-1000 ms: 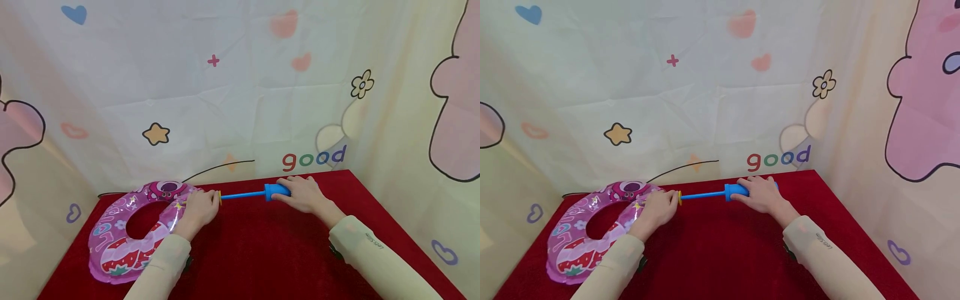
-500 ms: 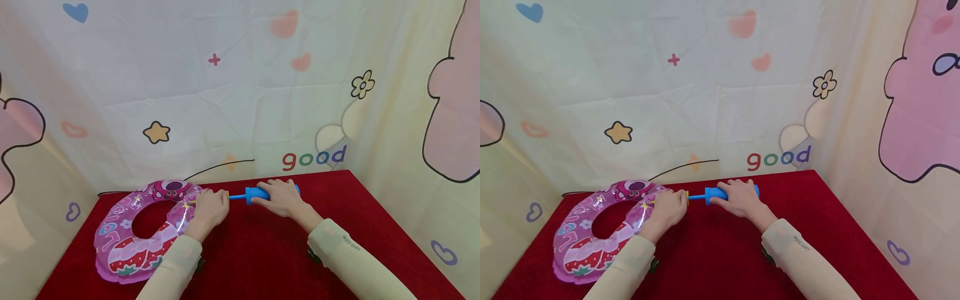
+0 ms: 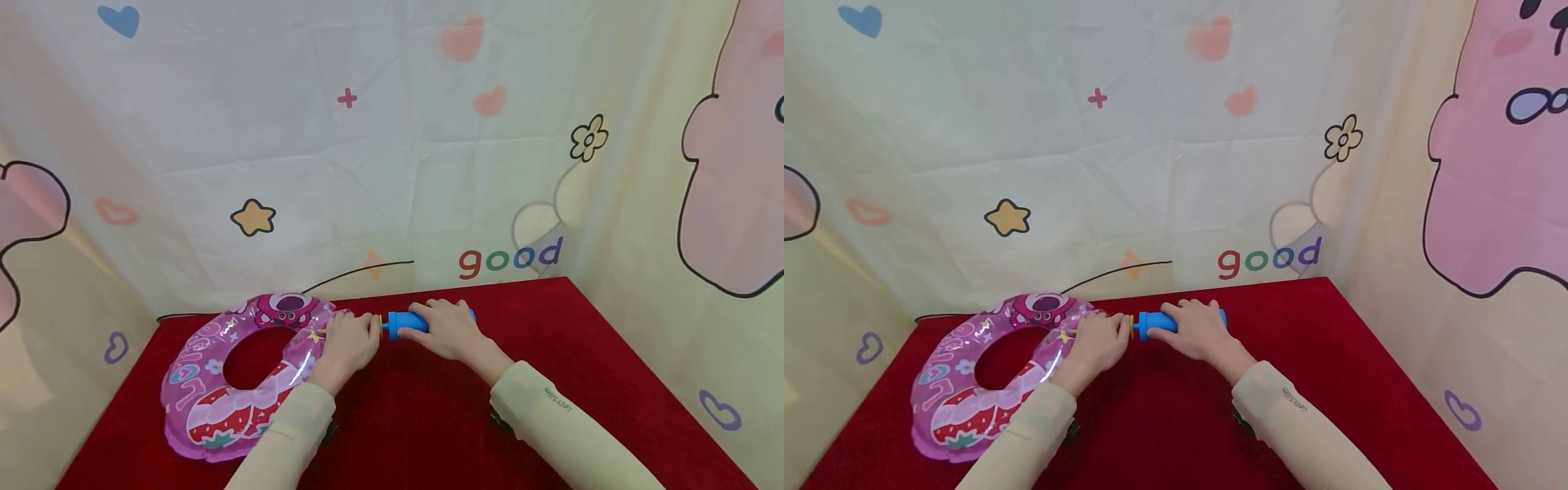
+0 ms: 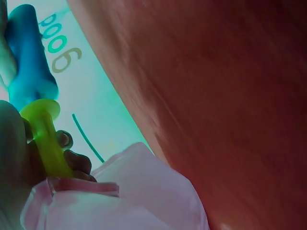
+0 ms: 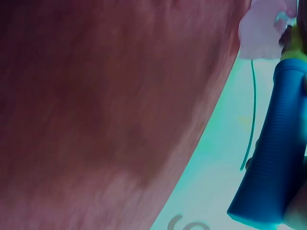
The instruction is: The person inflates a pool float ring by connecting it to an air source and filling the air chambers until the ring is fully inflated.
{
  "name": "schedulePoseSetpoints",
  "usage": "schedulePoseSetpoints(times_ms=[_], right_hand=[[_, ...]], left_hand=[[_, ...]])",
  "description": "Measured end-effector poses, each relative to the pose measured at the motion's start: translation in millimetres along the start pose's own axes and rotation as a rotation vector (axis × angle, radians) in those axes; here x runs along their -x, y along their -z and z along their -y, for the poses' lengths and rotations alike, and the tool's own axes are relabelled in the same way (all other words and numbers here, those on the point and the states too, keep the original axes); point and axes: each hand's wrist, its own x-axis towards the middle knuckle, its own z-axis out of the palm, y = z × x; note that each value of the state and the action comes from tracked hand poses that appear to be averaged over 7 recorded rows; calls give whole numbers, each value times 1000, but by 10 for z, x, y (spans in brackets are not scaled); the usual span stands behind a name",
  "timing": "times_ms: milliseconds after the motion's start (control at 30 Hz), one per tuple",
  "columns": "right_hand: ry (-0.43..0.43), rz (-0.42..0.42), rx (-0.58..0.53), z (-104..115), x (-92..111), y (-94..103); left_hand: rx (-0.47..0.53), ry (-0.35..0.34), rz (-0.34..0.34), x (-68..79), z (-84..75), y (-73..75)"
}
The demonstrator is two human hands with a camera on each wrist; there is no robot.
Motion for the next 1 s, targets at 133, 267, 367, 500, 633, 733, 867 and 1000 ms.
schedulePoseSetpoints(times_ms=[133, 267, 367, 500, 633, 733, 867, 1000], right_hand=[[-4, -11, -2, -181, 62, 23], [-14, 3, 0, -364, 123, 84], [-18, 4, -2, -485, 166, 154], [-31, -1, -5, -618, 209, 214], [-29, -13, -2, -674, 201, 200], [-21, -20, 1, -656, 189, 156], [-18, -16, -5, -551, 168, 82], [0, -1, -9, -391, 96, 11]], left_hand=[[-11, -14, -12, -4, 101, 22], [-5, -19, -9, 8, 214, 83], [-2, -20, 0, 10, 299, 134], [14, -15, 6, 17, 379, 192], [13, -7, -6, 14, 410, 197], [-6, -9, -19, 9, 382, 163], [-28, -6, -6, 19, 321, 99], [-42, 30, 4, 51, 268, 67]])
